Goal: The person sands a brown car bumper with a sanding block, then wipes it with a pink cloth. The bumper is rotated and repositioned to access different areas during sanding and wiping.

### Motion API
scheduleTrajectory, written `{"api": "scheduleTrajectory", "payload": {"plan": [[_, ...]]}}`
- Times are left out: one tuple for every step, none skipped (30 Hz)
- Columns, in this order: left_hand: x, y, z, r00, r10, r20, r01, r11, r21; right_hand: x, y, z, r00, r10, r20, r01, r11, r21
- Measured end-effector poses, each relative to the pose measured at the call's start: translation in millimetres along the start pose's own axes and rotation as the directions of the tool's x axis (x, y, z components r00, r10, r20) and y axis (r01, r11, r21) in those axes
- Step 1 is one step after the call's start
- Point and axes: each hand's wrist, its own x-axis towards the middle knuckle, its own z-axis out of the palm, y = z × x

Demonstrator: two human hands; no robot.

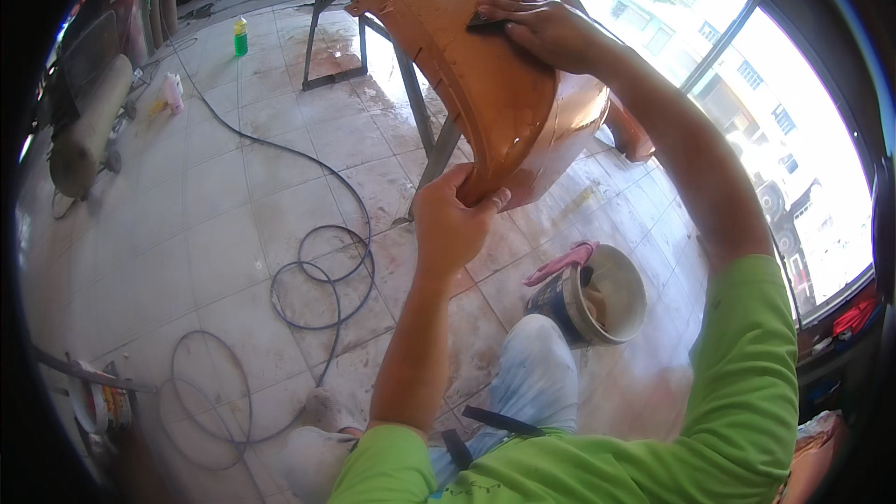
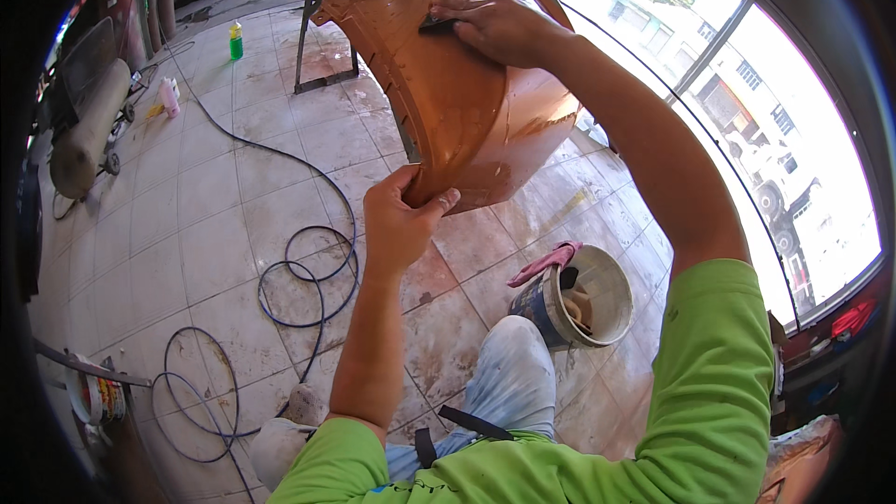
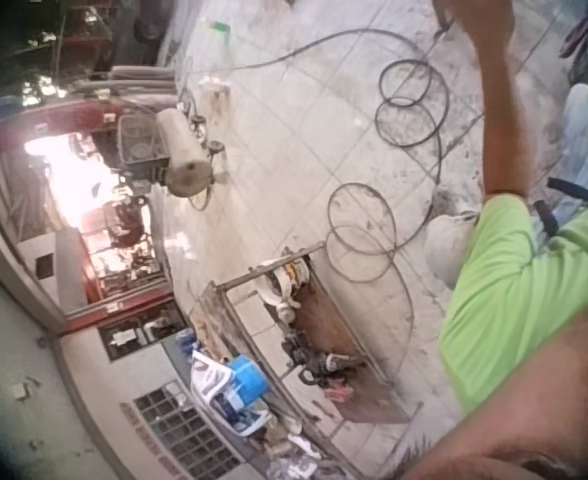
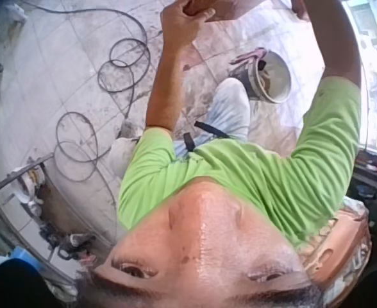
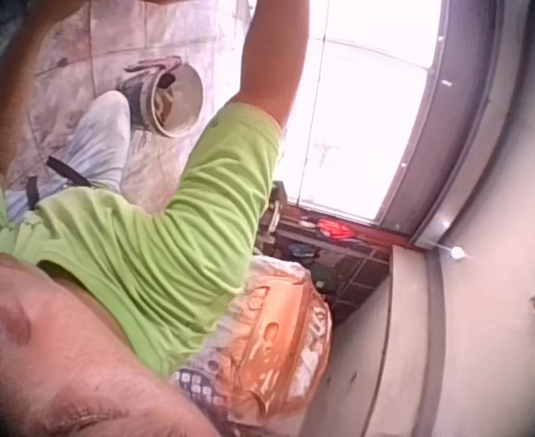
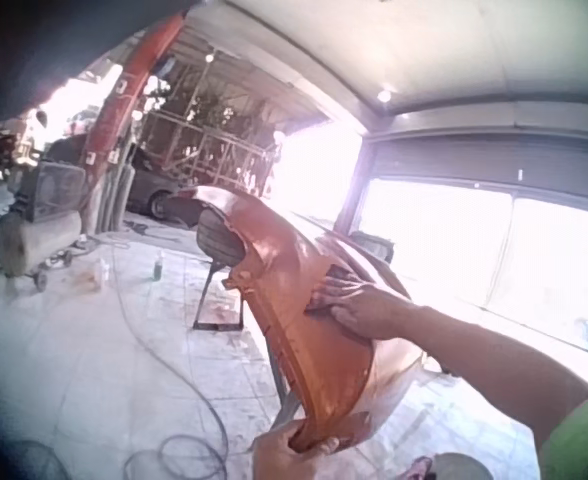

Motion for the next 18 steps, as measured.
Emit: {"api": "scheduleTrajectory", "payload": {"plan": [[2,-1,-4,1.000,-0.017,-0.010,0.016,0.999,-0.032,-3,-8,8,0.997,-0.025,-0.068,0.020,0.997,-0.074],[3,-1,-7,1.000,-0.003,0.006,0.003,1.000,-0.010,-15,-21,21,0.990,-0.055,-0.132,0.035,0.988,-0.152],[2,-5,-15,1.000,0.003,0.007,-0.003,1.000,0.020,-23,-39,34,0.976,-0.101,-0.192,0.058,0.974,-0.217],[3,-7,-21,1.000,0.014,-0.001,-0.014,0.999,0.052,-37,-53,37,0.978,-0.144,-0.150,0.113,0.974,-0.198],[3,-7,-17,1.000,-0.015,0.002,0.015,1.000,0.005,-68,-56,38,0.981,-0.170,-0.095,0.152,0.973,-0.176],[-1,1,-11,0.999,-0.037,0.008,0.037,0.998,-0.042,-90,-55,31,0.979,-0.199,-0.044,0.190,0.969,-0.157],[-3,7,-6,0.998,-0.053,0.019,0.054,0.994,-0.090,-93,-40,18,0.983,-0.177,0.036,0.181,0.972,-0.152],[-2,6,-4,0.999,-0.035,0.015,0.035,0.998,-0.047,-88,-23,10,0.980,-0.192,0.054,0.199,0.966,-0.166],[0,2,0,1.000,-0.019,0.020,0.019,1.000,-0.001,-72,-3,5,0.984,-0.176,-0.030,0.171,0.979,-0.115],[0,-2,5,0.999,-0.003,0.033,0.001,0.999,0.039,-54,13,1,0.983,-0.148,-0.107,0.142,0.988,-0.066],[0,-6,8,0.999,-0.001,0.048,0.000,1.000,0.023,-40,20,0,0.993,-0.090,-0.080,0.086,0.995,-0.049],[3,-10,0,0.999,0.004,0.042,-0.005,1.000,0.025,-36,13,5,0.987,-0.092,-0.130,0.086,0.995,-0.058],[3,-13,-9,0.999,0.002,0.033,-0.003,1.000,0.029,-38,-2,17,0.980,-0.096,-0.176,0.087,0.995,-0.058],[5,-13,-16,0.999,-0.003,0.042,0.001,0.999,0.046,-44,-19,28,0.970,-0.098,-0.221,0.087,0.995,-0.058],[5,-13,-23,0.999,-0.011,0.048,0.008,0.998,0.057,-61,-35,28,0.965,-0.173,-0.195,0.160,0.984,-0.082],[5,-12,-23,0.998,-0.017,0.067,0.014,0.998,0.056,-73,-26,25,0.972,-0.190,-0.141,0.182,0.981,-0.073],[5,-10,-19,0.998,-0.013,0.061,0.009,0.998,0.061,-85,-17,22,0.974,-0.209,-0.088,0.204,0.977,-0.061],[5,-8,-6,0.997,-0.011,0.070,0.007,0.998,0.060,-98,-8,19,0.977,-0.212,-0.028,0.211,0.976,-0.051]]}}
